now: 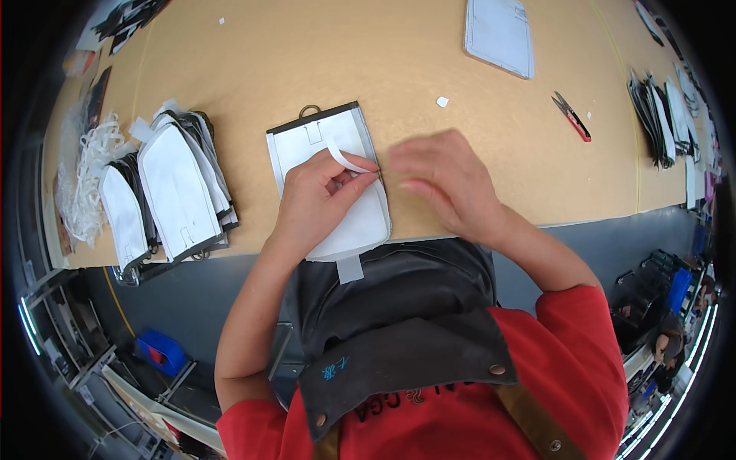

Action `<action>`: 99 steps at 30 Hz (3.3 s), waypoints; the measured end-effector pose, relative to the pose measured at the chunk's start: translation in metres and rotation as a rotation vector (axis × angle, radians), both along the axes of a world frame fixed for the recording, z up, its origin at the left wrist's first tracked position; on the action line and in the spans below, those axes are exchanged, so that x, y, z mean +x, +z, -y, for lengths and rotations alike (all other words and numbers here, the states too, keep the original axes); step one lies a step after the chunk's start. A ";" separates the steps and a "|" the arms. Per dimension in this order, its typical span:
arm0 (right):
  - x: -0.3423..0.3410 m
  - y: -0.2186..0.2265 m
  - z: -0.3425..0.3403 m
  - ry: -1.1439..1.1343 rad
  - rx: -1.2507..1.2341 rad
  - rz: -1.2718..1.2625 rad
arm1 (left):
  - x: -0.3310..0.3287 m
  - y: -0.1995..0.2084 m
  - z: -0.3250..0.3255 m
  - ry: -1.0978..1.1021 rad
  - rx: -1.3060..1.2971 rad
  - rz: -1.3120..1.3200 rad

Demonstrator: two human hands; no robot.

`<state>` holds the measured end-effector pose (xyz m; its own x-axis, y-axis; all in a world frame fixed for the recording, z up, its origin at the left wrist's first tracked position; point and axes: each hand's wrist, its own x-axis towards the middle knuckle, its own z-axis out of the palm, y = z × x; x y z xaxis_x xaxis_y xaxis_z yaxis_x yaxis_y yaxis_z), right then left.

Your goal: Inspecting leather pieces, applying adhesive tape, and assembling components at a workshop table.

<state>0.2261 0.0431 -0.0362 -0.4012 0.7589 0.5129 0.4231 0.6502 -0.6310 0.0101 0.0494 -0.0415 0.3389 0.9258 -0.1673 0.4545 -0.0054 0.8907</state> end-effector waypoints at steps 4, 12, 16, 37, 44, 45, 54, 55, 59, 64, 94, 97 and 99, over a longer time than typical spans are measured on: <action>0.015 -0.017 0.043 0.101 0.016 0.246 | 0.001 0.002 -0.001 -0.004 -0.130 -0.053; 0.019 -0.026 0.058 -0.032 -0.082 0.167 | 0.006 0.003 -0.001 0.002 -0.122 0.042; 0.017 -0.031 0.056 -0.091 -0.169 0.064 | 0.006 0.008 -0.001 -0.048 -0.126 -0.060; -0.003 -0.021 0.058 -0.155 -0.358 0.022 | -0.011 -0.003 0.007 0.024 -0.212 0.090; -0.017 -0.012 0.056 -0.216 -0.333 0.185 | -0.009 0.001 0.007 -0.035 -0.164 0.013; -0.018 -0.012 0.057 -0.223 -0.335 0.191 | -0.008 0.001 0.007 -0.039 -0.156 0.001; -0.027 -0.014 0.055 -0.240 -0.360 0.241 | -0.007 -0.003 0.009 -0.058 -0.150 0.048; -0.027 -0.014 0.055 -0.232 -0.357 0.251 | -0.007 -0.003 0.009 -0.060 -0.145 0.060; -0.012 -0.005 0.053 -0.169 -0.396 0.265 | -0.007 0.000 0.008 -0.069 -0.157 0.038; 0.012 -0.012 0.057 -0.157 -0.397 0.168 | -0.005 0.000 0.007 -0.078 -0.146 0.044; 0.013 -0.025 0.049 0.075 -0.125 0.168 | 0.012 0.006 -0.002 -0.084 -0.015 -0.166; 0.014 -0.027 0.033 0.201 -0.011 0.243 | 0.012 0.006 -0.003 -0.099 0.010 -0.184; 0.017 -0.027 0.022 0.303 0.023 0.275 | 0.011 0.004 -0.002 -0.089 -0.001 -0.179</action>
